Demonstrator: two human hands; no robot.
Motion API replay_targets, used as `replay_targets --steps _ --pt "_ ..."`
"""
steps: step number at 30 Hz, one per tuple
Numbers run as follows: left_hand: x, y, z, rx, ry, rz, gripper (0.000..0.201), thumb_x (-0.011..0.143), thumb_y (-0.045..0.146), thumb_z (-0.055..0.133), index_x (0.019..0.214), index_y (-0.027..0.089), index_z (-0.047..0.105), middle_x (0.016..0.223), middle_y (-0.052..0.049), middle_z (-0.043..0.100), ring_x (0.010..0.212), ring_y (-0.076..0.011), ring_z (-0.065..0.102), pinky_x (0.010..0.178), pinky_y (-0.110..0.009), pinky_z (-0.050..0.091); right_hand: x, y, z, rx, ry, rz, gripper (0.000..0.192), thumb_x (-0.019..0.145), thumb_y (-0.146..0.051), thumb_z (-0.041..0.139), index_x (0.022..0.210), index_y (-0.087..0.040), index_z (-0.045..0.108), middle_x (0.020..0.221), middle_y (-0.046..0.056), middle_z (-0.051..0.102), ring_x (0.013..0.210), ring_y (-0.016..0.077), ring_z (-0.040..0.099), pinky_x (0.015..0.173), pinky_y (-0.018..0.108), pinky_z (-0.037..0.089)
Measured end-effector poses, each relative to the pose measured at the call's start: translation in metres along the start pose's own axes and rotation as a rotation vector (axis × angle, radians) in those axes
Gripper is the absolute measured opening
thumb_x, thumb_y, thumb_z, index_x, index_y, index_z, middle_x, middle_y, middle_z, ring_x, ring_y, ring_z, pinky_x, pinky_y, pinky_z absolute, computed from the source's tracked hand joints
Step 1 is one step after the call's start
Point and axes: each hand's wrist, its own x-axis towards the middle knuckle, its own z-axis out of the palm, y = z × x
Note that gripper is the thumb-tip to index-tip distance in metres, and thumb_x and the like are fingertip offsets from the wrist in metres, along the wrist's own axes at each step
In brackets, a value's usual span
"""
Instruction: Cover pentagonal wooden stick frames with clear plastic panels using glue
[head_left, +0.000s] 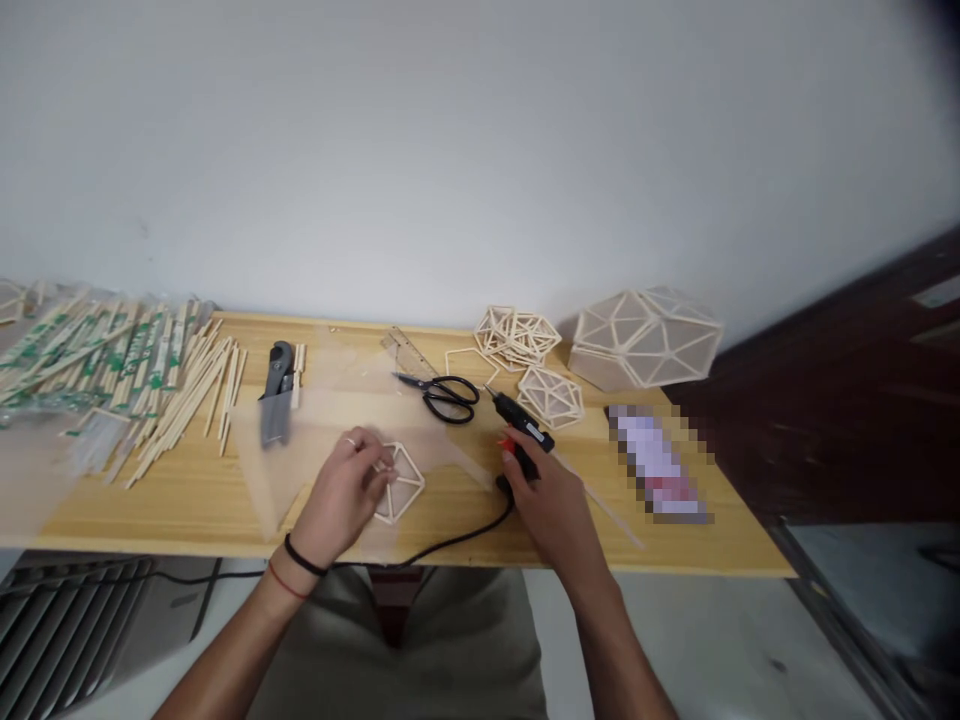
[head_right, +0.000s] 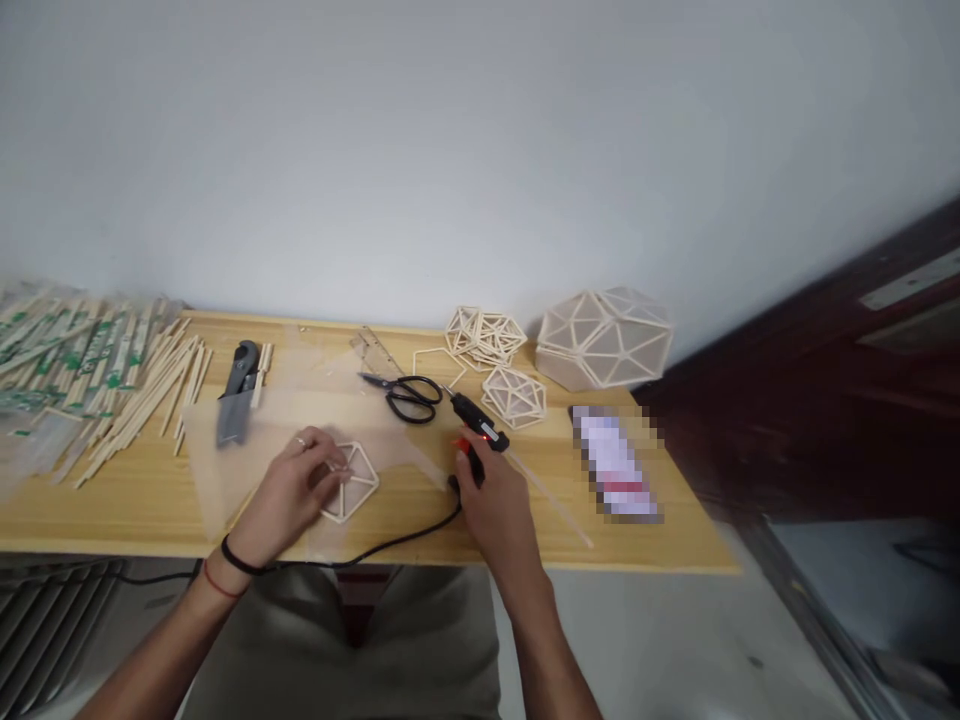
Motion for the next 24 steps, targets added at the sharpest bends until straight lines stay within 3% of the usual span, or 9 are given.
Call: replay_targets --steps 3,6,9,13,18,21,24 --pt "-0.002 0.002 0.003 -0.075 -0.100 0.044 0.023 0.097 0.010 0.051 0.092 0.020 0.071 0.097 -0.008 0.066 0.091 -0.0220 0.065 0.083 -0.034 0.053 -0.010 0.001 0.003 0.239 0.082 -0.075 0.043 0.101 -0.039 0.048 0.132 -0.019 0.070 0.132 0.015 0.074 0.114 0.0290 0.071 0.091 0.040 0.057" --pt "-0.002 0.002 0.002 -0.076 -0.126 0.057 0.022 0.099 0.013 0.051 0.096 0.019 0.072 0.102 -0.010 0.065 0.097 -0.0233 0.065 0.088 -0.036 0.054 -0.020 0.000 0.006 0.376 0.084 -0.015 0.040 0.101 -0.046 0.051 0.127 -0.021 0.069 0.129 0.014 0.073 0.104 0.0264 0.073 0.083 0.038 0.061" --pt "0.000 0.003 -0.003 -0.083 -0.168 0.094 0.021 0.101 0.013 0.049 0.097 0.019 0.070 0.115 -0.012 0.062 0.114 -0.0256 0.062 0.100 -0.040 0.052 -0.030 0.001 0.014 0.494 0.106 0.043 0.038 0.098 -0.055 0.058 0.119 -0.023 0.061 0.115 0.011 0.075 0.091 0.0242 0.073 0.075 0.037 0.062" --pt "0.010 0.005 -0.014 -0.060 -0.318 0.096 0.020 0.092 0.004 0.056 0.098 0.019 0.066 0.141 -0.015 0.052 0.132 -0.0286 0.056 0.108 -0.043 0.050 -0.038 0.002 0.027 0.747 0.179 0.118 0.047 0.085 -0.059 0.075 0.102 -0.027 0.044 0.104 0.007 0.072 0.088 0.0232 0.073 0.066 0.032 0.061" --pt "0.027 0.006 -0.019 -0.017 -0.447 0.139 0.042 0.080 -0.004 0.062 0.115 0.020 0.063 0.128 -0.011 0.061 0.115 -0.0249 0.064 0.102 -0.040 0.053 -0.042 0.002 0.033 1.019 0.286 0.217 0.058 0.074 -0.053 0.088 0.092 -0.027 0.040 0.094 0.000 0.070 0.079 0.0152 0.069 0.066 0.025 0.057" --pt "0.041 0.011 -0.020 0.153 -0.551 0.120 0.062 0.079 0.000 0.068 0.136 0.020 0.055 0.131 -0.010 0.059 0.110 -0.0225 0.065 0.097 -0.035 0.054 -0.041 0.003 0.029 1.077 0.260 0.260 0.058 0.070 -0.050 0.092 0.088 -0.025 0.043 0.086 -0.004 0.067 0.071 0.0121 0.066 0.067 0.024 0.057" --pt "0.060 0.022 -0.020 0.406 -0.681 0.095 0.066 0.079 0.009 0.078 0.139 0.019 0.054 0.133 -0.011 0.059 0.111 -0.0253 0.068 0.094 -0.035 0.054 -0.037 0.004 0.026 1.169 0.217 0.275 0.062 0.065 -0.050 0.095 0.089 -0.025 0.044 0.082 -0.005 0.069 0.064 0.0114 0.066 0.065 0.025 0.057"
